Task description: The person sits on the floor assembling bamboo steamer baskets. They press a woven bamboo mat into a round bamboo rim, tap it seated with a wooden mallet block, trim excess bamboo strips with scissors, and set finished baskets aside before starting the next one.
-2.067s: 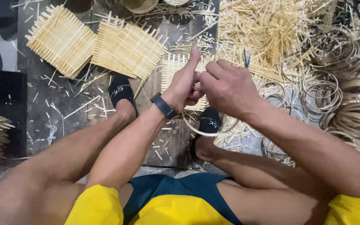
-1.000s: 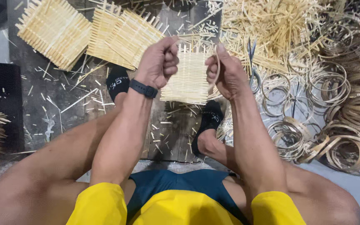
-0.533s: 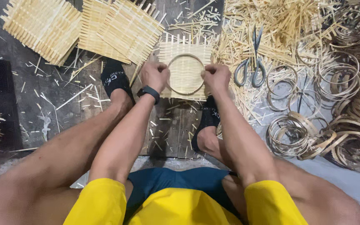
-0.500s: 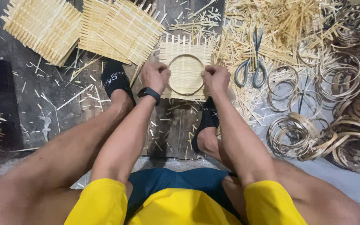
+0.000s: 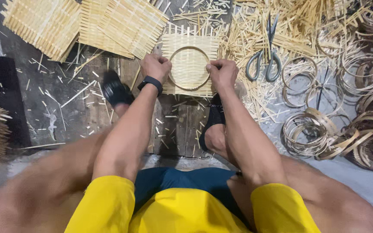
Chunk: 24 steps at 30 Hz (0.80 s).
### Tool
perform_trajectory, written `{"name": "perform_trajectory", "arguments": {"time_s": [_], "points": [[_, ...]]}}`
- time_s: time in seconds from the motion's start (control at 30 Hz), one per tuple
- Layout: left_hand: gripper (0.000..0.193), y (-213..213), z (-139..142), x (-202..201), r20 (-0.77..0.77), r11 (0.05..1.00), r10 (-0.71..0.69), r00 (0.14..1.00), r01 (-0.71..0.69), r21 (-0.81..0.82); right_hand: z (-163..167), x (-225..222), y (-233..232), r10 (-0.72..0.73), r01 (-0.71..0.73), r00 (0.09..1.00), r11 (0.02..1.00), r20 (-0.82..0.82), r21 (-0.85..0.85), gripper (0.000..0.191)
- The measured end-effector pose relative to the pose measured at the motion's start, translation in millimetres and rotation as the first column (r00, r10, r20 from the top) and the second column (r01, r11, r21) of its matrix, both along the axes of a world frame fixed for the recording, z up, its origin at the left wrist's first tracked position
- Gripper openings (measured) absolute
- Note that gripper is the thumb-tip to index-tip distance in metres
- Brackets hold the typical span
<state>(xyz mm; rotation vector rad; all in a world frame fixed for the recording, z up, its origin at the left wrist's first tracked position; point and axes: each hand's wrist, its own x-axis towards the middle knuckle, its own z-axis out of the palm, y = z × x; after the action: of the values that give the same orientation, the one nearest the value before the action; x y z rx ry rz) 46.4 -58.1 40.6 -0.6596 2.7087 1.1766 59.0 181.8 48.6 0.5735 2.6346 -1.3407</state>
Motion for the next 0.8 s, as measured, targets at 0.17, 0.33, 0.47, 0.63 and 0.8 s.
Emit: {"name": "perform_trajectory", "arguments": {"time_s": [0.17, 0.33, 0.47, 0.63, 0.8], "points": [[0.018, -5, -3, -7, 0.118, 0.999, 0.011, 0.993, -0.016, 0.040, -1, -1, -3, 0.007, -0.006, 1.000, 0.998, -0.011, 0.059, 0.018], [0.018, -6, 5, -15, 0.210, 0.998, 0.032, 0.977, -0.044, 0.053, 4, -1, -7, 0.036, -0.034, 0.999, 0.994, -0.017, 0.105, 0.016], [0.017, -2, 16, -14, 0.199, 1.000, 0.018, 0.980, -0.019, 0.007, 5, 0, -6, 0.049, -0.048, 0.999, 0.997, -0.020, 0.056, 0.016], [0.013, -2, 27, -5, 0.103, 0.987, -0.138, 0.985, 0.145, -0.065, 0, -3, 1, 0.073, -0.074, 0.997, 0.997, -0.027, -0.019, 0.021], [0.018, -3, 31, -3, -0.035, 0.988, -0.154, 0.987, 0.153, -0.037, -11, -8, 11, -0.015, 0.057, 0.989, 0.955, 0.145, -0.292, 0.024]]}}
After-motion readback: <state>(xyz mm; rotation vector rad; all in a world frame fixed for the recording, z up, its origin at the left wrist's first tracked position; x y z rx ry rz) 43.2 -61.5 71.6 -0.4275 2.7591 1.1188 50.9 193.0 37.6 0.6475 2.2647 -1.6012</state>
